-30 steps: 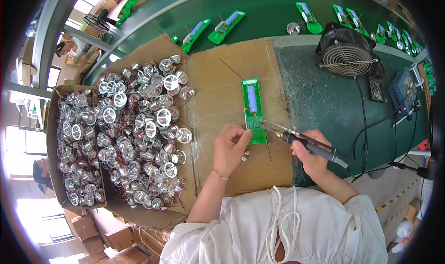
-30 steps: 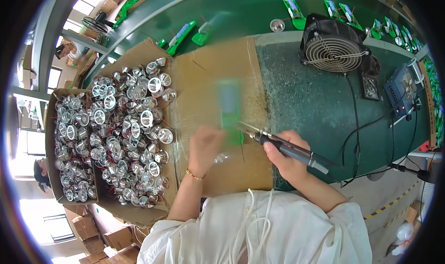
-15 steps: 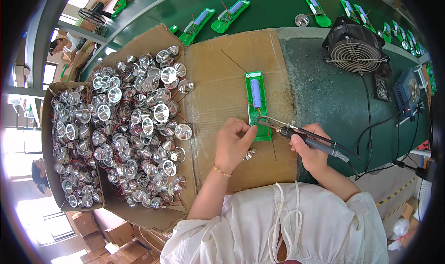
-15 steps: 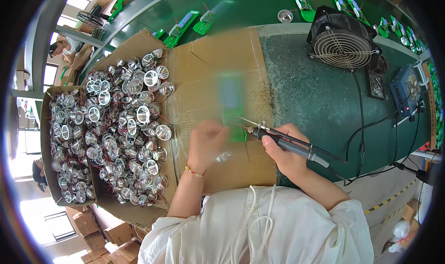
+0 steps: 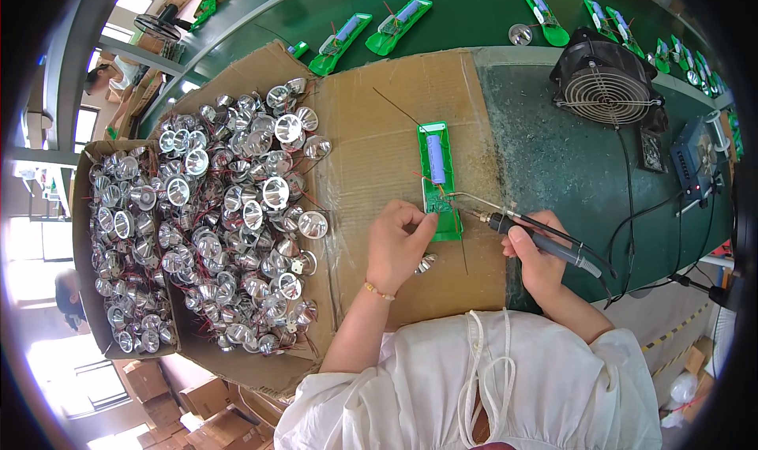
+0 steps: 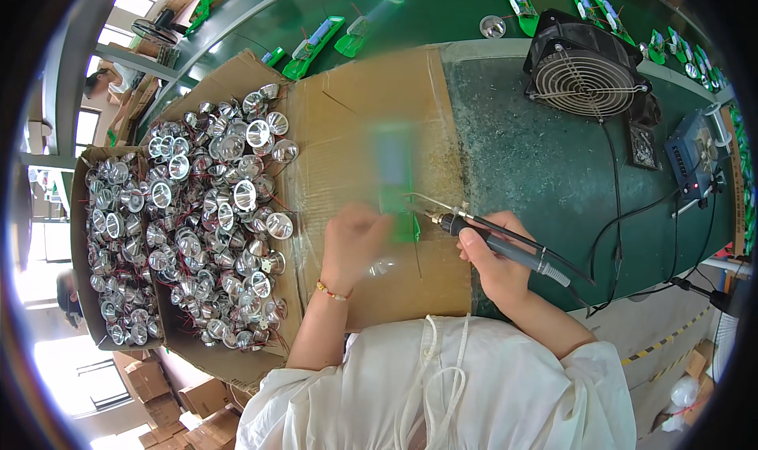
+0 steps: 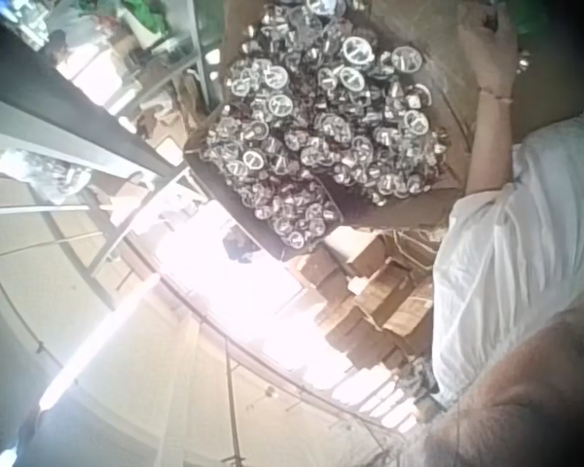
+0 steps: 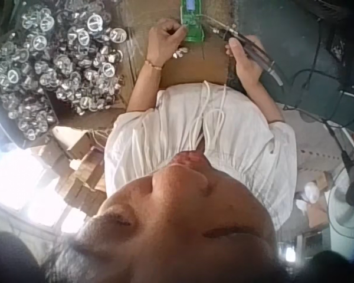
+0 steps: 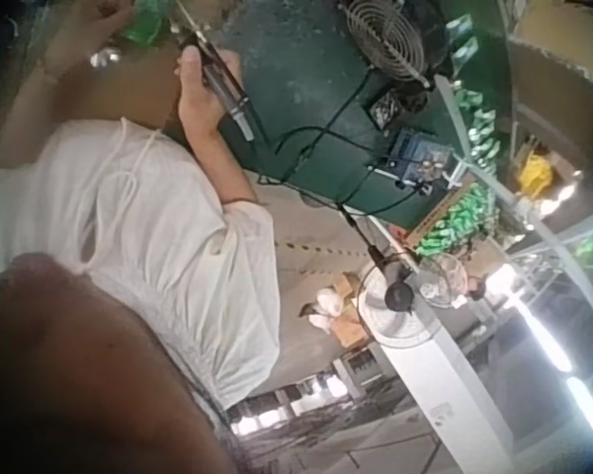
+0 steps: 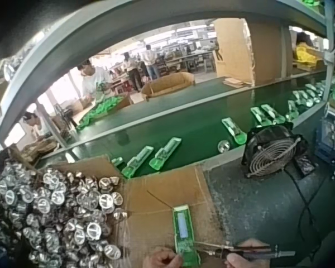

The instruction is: The person solders wires to LED light components, including circuit boards and reflector cups, using a soldering iron on a factory assembly line.

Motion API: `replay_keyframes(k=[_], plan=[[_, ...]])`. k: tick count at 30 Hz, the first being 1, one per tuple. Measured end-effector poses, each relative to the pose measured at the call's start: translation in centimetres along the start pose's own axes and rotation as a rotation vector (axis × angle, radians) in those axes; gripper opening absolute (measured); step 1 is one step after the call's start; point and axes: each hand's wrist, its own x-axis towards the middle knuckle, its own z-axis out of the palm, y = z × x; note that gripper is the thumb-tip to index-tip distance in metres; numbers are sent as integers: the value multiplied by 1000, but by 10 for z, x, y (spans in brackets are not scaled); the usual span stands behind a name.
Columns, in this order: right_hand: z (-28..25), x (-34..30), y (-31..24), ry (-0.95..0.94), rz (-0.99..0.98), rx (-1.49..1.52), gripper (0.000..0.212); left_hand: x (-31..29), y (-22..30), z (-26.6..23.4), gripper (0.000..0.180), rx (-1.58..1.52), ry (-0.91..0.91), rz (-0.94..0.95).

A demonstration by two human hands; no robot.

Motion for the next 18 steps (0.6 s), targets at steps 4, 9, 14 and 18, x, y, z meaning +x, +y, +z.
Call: replay_keyframes(k=[4, 9, 14, 18], plan=[[-2, -1, 0, -3, -10, -28, 16, 1, 3, 0, 16, -16, 1, -9], [-9, 6, -3, -4, -91, -74, 13, 1, 4, -2, 14, -55, 63, -5], [-46, 12, -6, 132, -127, -106, 14, 3, 14, -15, 18, -6, -48, -105], [-55, 17, -2, 237, -41, -119, 12, 52, 34, 5, 17, 333, -102, 133]])
